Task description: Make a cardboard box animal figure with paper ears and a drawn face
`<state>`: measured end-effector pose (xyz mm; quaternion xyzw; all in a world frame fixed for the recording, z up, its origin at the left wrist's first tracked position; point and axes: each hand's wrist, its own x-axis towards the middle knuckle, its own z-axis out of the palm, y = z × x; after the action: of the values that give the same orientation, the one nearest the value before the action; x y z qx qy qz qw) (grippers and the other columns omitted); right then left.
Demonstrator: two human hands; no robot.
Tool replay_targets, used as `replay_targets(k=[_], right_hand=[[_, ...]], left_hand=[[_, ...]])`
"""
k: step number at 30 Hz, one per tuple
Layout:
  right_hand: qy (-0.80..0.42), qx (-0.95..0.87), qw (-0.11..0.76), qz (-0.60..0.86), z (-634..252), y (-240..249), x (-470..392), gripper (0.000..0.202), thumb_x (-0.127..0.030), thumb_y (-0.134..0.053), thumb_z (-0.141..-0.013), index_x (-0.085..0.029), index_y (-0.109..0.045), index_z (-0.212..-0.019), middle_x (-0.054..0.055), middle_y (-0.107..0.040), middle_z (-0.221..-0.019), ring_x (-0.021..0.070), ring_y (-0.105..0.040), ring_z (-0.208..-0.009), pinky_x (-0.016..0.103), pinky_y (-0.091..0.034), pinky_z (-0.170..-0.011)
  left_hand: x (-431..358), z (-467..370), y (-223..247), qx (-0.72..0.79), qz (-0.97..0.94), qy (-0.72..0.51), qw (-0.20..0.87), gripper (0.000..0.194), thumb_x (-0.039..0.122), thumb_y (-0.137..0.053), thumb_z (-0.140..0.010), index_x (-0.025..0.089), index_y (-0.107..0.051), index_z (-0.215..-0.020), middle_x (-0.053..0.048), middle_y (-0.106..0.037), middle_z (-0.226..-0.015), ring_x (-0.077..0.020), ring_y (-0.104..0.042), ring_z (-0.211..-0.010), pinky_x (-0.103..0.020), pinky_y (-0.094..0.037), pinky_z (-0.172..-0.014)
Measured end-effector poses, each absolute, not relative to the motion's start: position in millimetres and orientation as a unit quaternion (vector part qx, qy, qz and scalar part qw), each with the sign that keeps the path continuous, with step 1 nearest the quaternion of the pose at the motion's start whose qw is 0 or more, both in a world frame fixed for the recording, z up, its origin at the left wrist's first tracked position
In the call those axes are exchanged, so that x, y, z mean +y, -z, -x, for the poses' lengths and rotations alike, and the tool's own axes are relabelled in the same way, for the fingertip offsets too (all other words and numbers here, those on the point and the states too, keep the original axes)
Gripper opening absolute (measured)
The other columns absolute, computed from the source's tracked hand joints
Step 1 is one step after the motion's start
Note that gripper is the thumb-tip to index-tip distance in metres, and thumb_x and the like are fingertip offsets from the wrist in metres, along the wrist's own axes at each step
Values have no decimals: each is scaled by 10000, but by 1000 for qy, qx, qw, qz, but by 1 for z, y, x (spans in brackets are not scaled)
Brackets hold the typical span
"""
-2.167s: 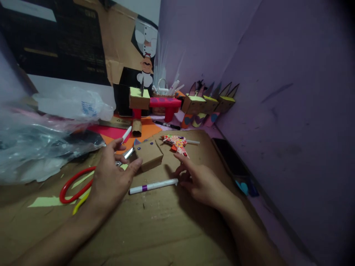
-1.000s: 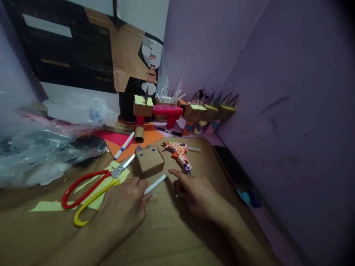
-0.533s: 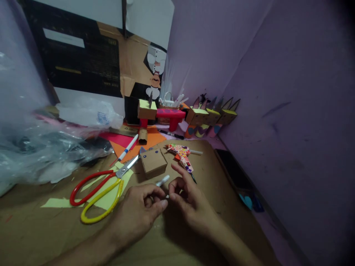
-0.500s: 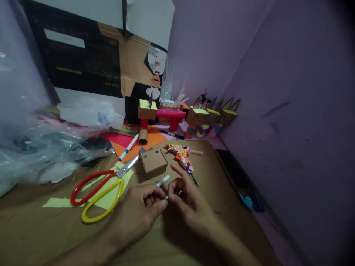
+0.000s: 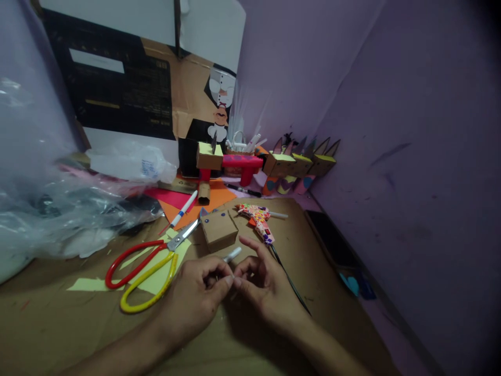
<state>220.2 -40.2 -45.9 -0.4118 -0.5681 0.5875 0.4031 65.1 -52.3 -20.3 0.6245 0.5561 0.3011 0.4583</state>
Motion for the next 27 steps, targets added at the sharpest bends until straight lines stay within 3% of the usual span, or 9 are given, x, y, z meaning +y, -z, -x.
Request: replay_targets(k=[10,17,21,24,27], right_hand=[[-613,-538,403,415,-219,40,-41,529,-196,-717,-668,-225,-444,-1120,-48,-581,-681,116,-520,-586,267,-410,-593],[-643,-498,422,400,-218,43,-40,595,-226,-804,-603,-222,-466,-1091,-46,-612,-685,107,-540,-600,246,-424,-596],[-645,-476,438,406,-219,44,-37,537,-217,-796,-591,-205,-494,-1035,-59,-621,-637,92,-526,-561,220,-411,-552],[-640,-448,460,421,-221,44,-34,521,-197,-793,-561,-199,-500,-991,-75,-624,-600,76,-506,-514,198,-388,-508],[-628,-419,491,434,-223,44,-30,523,-203,-798,-547,-190,-499,-976,-81,-635,-570,70,-508,-492,194,-391,-501]], left_hand=[[-50,-64,22,562,-642,-284,437,129,263,-489,-735,180,-560,-667,11,-556,-609,-147,-486,-585,-254,-364,-566],[-51,-66,19,570,-655,-274,414,144,249,-501,-751,167,-577,-661,25,-553,-592,-126,-469,-560,-228,-341,-526],[-51,-59,9,548,-699,-254,382,181,259,-489,-790,175,-632,-717,11,-620,-654,-141,-546,-621,-236,-394,-579],[-45,-34,-3,558,-755,-205,276,226,275,-458,-831,201,-656,-910,-19,-682,-804,-173,-609,-706,-269,-429,-641],[-38,-4,-8,654,-742,-75,129,303,265,-456,-807,211,-616,-1060,-75,-680,-856,-265,-633,-751,-348,-444,-641]])
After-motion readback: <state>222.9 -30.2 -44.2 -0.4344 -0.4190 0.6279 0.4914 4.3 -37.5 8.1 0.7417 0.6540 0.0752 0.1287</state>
